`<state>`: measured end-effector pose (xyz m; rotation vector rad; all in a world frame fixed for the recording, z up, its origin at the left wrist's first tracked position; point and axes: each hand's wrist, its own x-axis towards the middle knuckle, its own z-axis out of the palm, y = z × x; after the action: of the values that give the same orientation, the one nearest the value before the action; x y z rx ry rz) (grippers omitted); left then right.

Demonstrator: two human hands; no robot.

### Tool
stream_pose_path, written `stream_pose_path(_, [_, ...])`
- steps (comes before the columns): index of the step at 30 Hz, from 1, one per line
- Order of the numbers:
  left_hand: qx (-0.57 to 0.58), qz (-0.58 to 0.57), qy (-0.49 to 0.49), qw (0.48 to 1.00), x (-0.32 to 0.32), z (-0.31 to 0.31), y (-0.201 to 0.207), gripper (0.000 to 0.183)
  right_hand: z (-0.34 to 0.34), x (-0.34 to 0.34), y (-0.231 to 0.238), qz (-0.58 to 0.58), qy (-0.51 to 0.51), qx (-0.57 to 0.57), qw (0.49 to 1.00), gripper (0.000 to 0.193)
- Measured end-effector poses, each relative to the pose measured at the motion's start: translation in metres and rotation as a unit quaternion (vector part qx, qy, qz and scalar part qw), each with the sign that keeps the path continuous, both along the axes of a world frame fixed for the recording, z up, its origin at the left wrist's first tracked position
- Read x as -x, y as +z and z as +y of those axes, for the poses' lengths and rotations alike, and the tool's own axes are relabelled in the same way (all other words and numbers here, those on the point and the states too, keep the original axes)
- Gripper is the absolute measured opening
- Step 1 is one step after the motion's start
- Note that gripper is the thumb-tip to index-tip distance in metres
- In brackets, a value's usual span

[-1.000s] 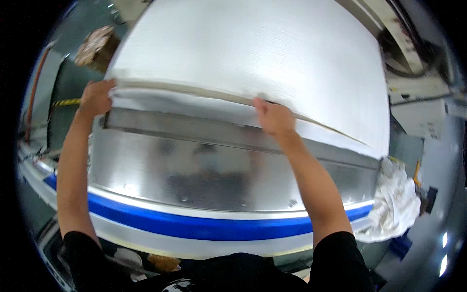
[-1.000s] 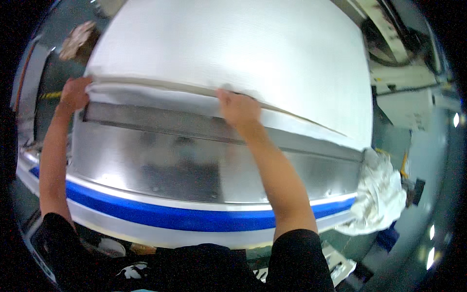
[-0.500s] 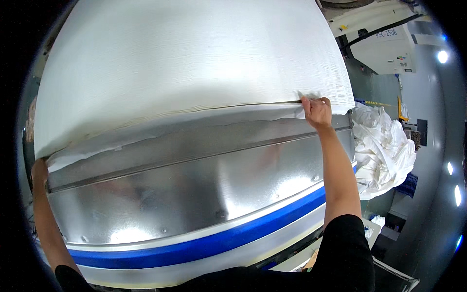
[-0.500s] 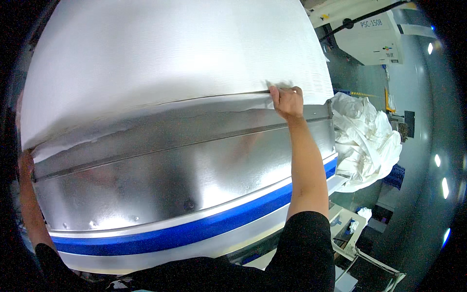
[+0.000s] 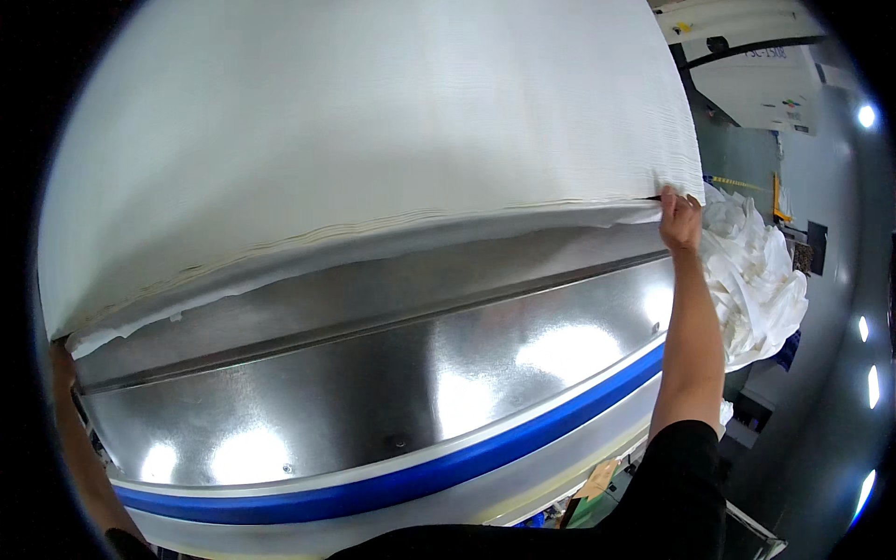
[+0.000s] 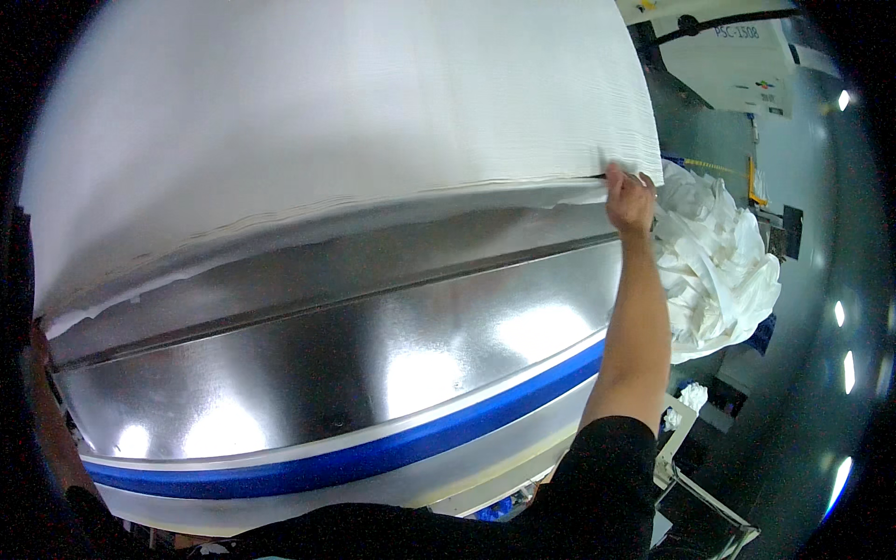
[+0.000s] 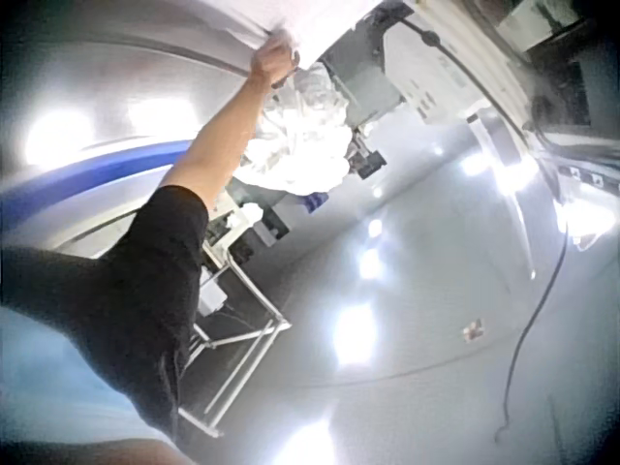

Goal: The person repeatedly folds a large white sheet of material on a metal table. They align the edges, fold the sheet in half, and then unfold it to repeat the process. The person also gathers the folded material into a bundle.

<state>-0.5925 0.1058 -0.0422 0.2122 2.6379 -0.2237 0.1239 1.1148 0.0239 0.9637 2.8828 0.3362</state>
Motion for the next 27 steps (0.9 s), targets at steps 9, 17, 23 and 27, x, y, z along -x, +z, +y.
stream_pose_path(9, [0.151,0.092,-0.221,0.959,-0.019,-0.015,0.056,0.034,0.051,-0.012,-0.005,-0.115,-0.173,0.187,0.96,0.027])
stream_pose_path(17, [0.335,0.048,-0.252,0.906,-0.082,0.092,0.125,0.034,0.06,-0.061,0.05,-0.1,-0.098,0.088,0.986,0.025])
stream_pose_path(23, [0.229,0.03,-0.142,0.963,-0.204,-0.032,0.179,0.035,-0.053,-0.215,0.11,0.167,-0.18,-0.024,0.969,0.028])
stream_pose_path(27, [0.024,0.071,-0.072,0.995,-0.331,-0.013,0.122,0.044,-0.16,-0.292,0.029,0.397,-0.395,0.167,0.812,0.028])
